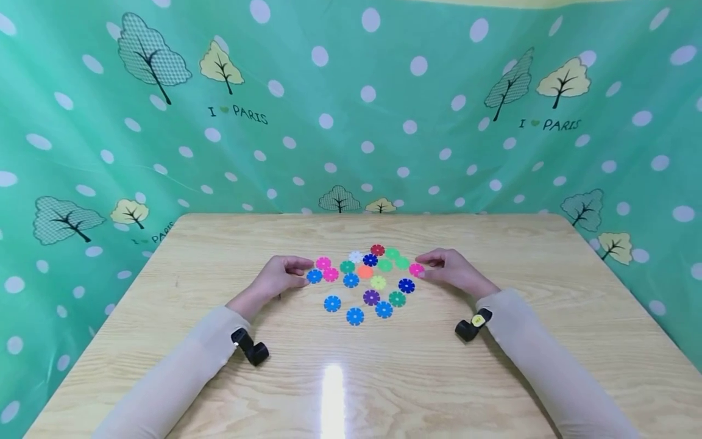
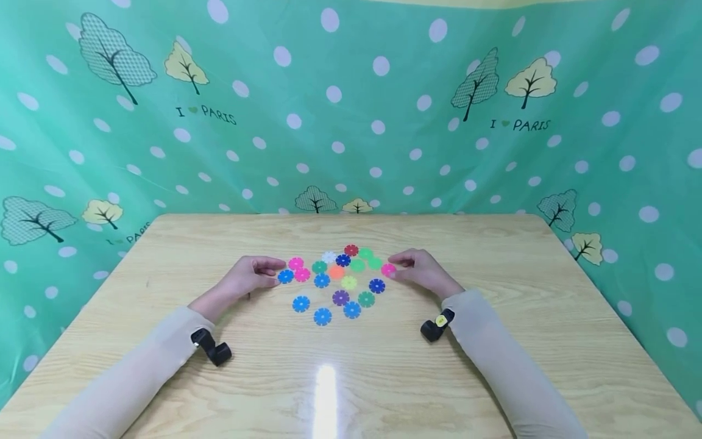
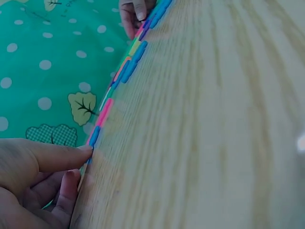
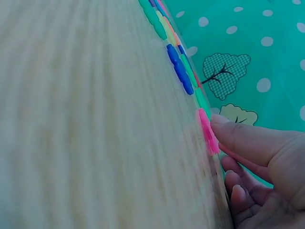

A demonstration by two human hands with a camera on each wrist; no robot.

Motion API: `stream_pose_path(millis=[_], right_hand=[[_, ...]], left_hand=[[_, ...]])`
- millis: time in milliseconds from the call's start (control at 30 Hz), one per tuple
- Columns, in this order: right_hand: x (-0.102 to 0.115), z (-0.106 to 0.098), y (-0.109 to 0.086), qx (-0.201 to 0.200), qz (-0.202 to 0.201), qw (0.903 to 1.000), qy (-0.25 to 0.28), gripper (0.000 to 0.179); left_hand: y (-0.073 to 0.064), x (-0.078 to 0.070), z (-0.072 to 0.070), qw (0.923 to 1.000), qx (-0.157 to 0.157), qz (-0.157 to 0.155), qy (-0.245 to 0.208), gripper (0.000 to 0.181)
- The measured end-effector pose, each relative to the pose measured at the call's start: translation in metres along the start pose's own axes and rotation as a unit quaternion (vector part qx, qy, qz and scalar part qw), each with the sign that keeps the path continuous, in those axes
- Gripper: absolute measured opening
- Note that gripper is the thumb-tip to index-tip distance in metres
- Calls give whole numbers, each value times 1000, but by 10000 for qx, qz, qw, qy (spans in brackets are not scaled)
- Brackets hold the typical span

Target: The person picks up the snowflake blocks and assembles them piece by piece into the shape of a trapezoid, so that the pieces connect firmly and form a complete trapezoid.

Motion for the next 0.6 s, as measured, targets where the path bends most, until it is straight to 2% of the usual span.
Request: stream_pose_path(millis=[167, 367, 600], right_hand=[[8, 0, -2, -27, -153, 9999, 12, 41], [-2, 2, 2, -88, -70, 9999, -114, 37], [0, 1, 2, -128, -56, 9997, -196, 33]], left_hand=[[0, -1, -3, 9999, 5, -9, 110, 40], [-1, 0, 0, 9993, -40, 37, 372, 37], [1, -3, 0, 9981, -42, -24, 620, 35]])
Point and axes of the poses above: each hand's wrist, its own y-axis towards the middle knuckle, its own z-axis out of the palm, x = y × z, the point moved 5 cm from there along y, towards the middle knuckle
